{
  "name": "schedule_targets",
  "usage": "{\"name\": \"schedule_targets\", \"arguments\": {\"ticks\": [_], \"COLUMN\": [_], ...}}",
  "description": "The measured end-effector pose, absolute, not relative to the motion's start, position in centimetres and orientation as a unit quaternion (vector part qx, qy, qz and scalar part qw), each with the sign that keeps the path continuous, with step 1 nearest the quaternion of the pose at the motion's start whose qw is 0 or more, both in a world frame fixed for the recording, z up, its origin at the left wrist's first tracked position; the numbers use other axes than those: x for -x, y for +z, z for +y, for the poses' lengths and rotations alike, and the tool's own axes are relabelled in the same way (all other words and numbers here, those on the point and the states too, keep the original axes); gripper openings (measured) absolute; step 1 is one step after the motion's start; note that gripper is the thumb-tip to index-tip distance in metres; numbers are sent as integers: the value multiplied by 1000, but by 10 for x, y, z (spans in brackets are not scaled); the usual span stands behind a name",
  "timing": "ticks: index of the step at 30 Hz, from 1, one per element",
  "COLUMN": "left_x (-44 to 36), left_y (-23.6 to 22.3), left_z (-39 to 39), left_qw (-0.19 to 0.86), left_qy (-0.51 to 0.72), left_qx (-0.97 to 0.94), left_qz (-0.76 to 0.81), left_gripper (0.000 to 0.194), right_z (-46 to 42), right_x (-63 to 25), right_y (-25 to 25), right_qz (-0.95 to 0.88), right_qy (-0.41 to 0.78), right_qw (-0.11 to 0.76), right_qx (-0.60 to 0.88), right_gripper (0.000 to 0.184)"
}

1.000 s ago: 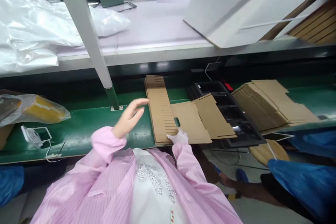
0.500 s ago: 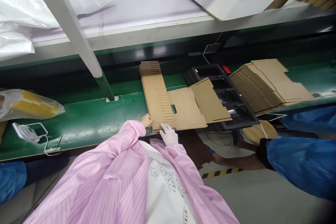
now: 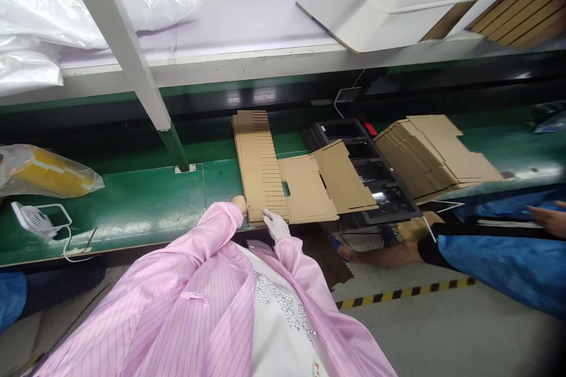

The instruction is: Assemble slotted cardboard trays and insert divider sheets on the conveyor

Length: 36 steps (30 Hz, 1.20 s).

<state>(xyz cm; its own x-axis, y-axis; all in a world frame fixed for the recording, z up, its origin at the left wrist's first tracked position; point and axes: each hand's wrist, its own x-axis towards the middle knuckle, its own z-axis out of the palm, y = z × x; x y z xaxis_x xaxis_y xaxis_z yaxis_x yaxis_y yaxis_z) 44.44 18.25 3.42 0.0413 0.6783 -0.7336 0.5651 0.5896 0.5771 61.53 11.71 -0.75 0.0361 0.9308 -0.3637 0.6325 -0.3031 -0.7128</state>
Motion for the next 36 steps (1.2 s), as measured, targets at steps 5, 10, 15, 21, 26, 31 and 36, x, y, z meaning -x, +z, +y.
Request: {"name": "schedule_targets", "arguments": {"ticks": [5,10,15,21,26,31,36], "left_x": [-439,-451,-464,-445,-391,-327,-308], "left_y": [50,82,107,104,93,93,144], "left_z": [178,171,154,131,118,120,122], "left_qw": [593,664,761,734,704,565,240], "left_qy": [92,196,314,271,227,316,357], "left_qx": [-444,-432,-410,-482,-463,-486,-699], "left_qz": [666,578,393,395,488,587,571], "left_gripper": [18,13,19,22,23,38,60], "right_z": [112,108,117,122,101,64,43], "right_x": [-617,-632,-642,-653,-698,-760,-781], "right_y": [-4,27,63,73,89,124,165], "right_qz": [-477,-380,-220,-153,-253,-291,-384], "right_qy": [479,575,646,507,464,474,527], "right_qw": [222,316,502,607,533,454,283], "right_qx": [703,652,531,592,661,696,703], "right_gripper": [41,78,66,64,75,66,56]}}
